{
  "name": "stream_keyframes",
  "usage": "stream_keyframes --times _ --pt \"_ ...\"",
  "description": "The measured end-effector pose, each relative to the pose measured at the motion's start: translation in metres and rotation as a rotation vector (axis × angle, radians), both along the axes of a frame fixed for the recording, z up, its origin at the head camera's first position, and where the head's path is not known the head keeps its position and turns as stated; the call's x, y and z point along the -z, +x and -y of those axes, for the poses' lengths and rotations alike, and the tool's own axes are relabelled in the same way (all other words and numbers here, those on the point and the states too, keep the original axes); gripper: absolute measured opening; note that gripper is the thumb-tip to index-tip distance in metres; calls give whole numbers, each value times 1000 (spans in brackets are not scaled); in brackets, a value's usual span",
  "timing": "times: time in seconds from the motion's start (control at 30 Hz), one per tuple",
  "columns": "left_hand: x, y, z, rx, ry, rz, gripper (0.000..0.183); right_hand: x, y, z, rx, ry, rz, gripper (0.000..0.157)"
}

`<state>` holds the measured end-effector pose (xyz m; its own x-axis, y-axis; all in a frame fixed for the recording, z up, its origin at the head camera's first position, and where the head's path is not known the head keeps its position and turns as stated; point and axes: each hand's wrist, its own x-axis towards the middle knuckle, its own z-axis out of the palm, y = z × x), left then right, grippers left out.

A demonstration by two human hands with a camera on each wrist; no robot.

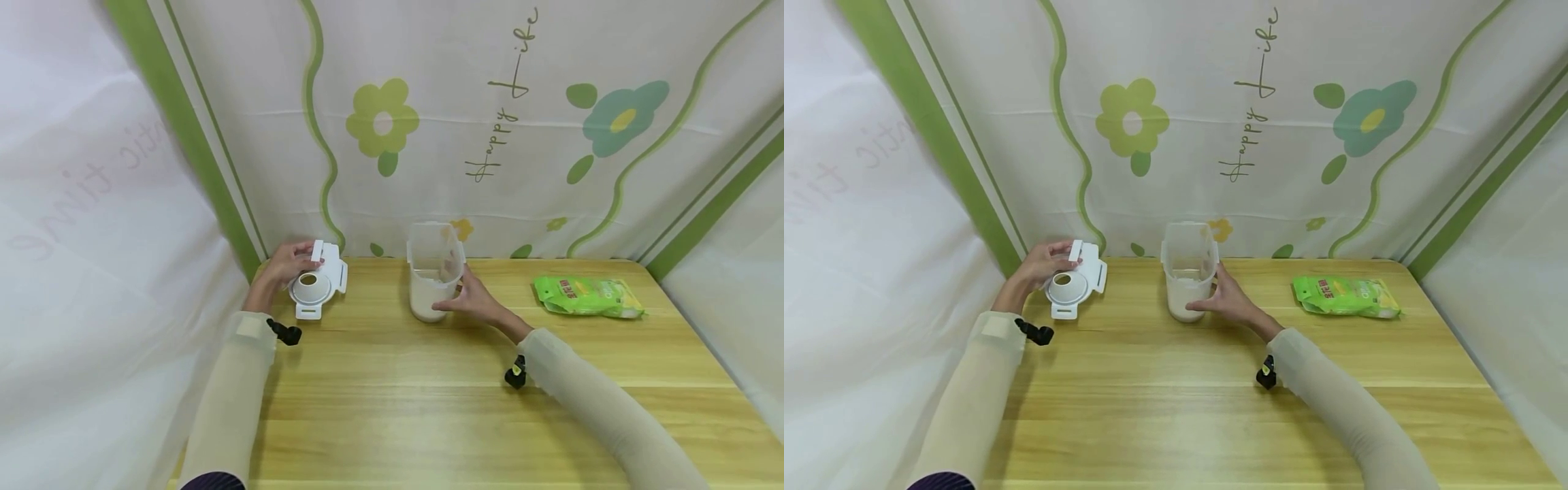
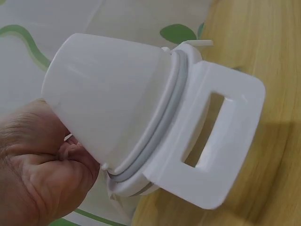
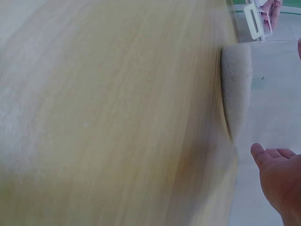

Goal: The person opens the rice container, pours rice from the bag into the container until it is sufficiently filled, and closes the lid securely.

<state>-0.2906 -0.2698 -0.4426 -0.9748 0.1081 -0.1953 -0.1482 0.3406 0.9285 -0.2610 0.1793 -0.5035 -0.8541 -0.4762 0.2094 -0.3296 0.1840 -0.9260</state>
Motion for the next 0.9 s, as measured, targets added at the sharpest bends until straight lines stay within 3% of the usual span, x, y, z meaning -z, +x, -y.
stream_keyframes --times 0.47,0.6,0.8,0.9 --pt "24 0 7 4 2 55 75 1 -1 0 0 1 9 133" --pt "27 0 9 3 4 50 72 1 0 0 5 4 9 132" --pt "28 3 12 8 -74 45 71 1 0 0 7 13 5 132" --pt "29 4 12 22 -42 54 70 1 0 0 6 16 8 132"
